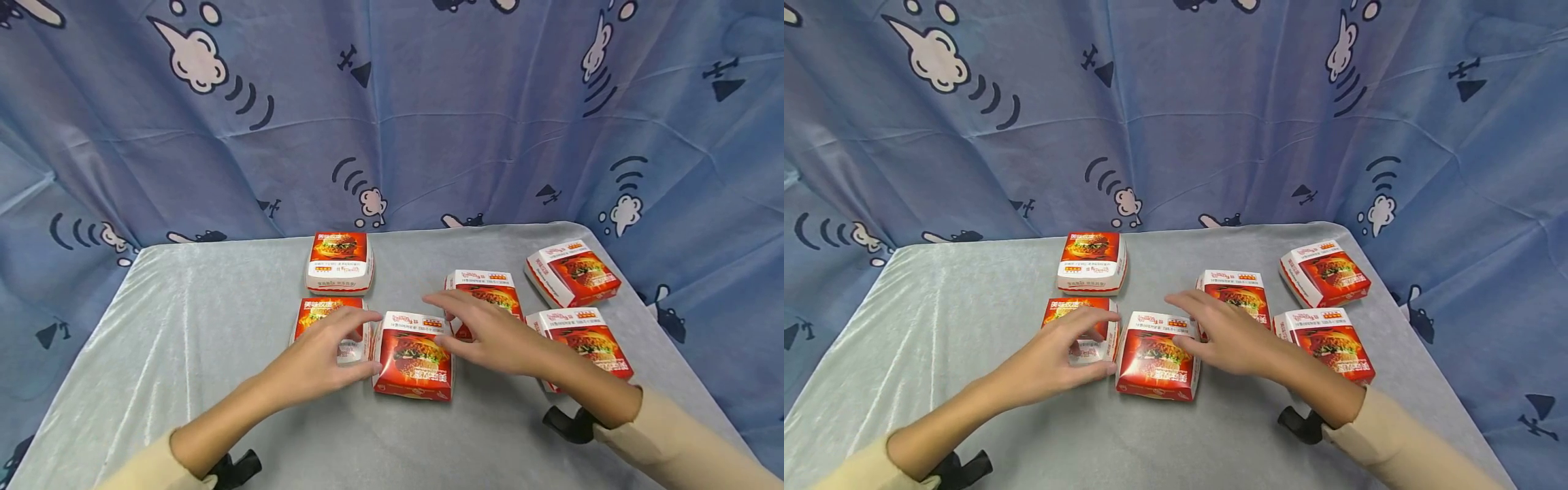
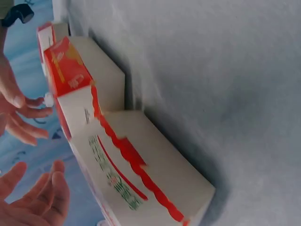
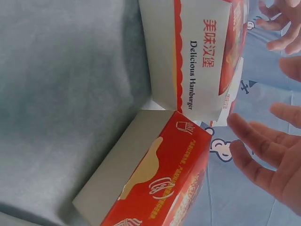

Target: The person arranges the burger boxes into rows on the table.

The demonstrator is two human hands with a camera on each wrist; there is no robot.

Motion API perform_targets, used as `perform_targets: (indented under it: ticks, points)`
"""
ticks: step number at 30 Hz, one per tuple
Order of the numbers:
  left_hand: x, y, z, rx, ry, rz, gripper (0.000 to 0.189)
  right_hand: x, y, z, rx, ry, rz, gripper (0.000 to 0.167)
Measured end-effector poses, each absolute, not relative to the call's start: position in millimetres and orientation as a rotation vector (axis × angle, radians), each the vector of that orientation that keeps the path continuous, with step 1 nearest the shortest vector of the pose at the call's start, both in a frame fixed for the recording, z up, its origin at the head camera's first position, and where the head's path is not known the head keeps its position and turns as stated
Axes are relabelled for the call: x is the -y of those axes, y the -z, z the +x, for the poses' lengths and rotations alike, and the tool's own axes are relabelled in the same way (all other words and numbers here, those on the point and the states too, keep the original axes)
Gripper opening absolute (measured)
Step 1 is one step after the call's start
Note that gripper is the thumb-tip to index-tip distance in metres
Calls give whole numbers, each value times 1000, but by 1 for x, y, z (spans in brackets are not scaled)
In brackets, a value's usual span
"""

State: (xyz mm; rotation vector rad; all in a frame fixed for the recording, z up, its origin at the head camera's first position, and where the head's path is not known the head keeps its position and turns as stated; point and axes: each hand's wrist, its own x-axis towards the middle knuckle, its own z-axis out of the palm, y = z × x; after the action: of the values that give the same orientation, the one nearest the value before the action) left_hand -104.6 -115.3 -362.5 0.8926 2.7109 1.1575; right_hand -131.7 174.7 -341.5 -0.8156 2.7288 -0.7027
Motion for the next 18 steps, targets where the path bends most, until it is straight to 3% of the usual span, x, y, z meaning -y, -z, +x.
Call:
perform_targets:
  ticks: [18]
  points:
    - [98, 365, -104, -2573, -964, 918, 56, -179, 358, -126, -2695, 621, -829, 61]
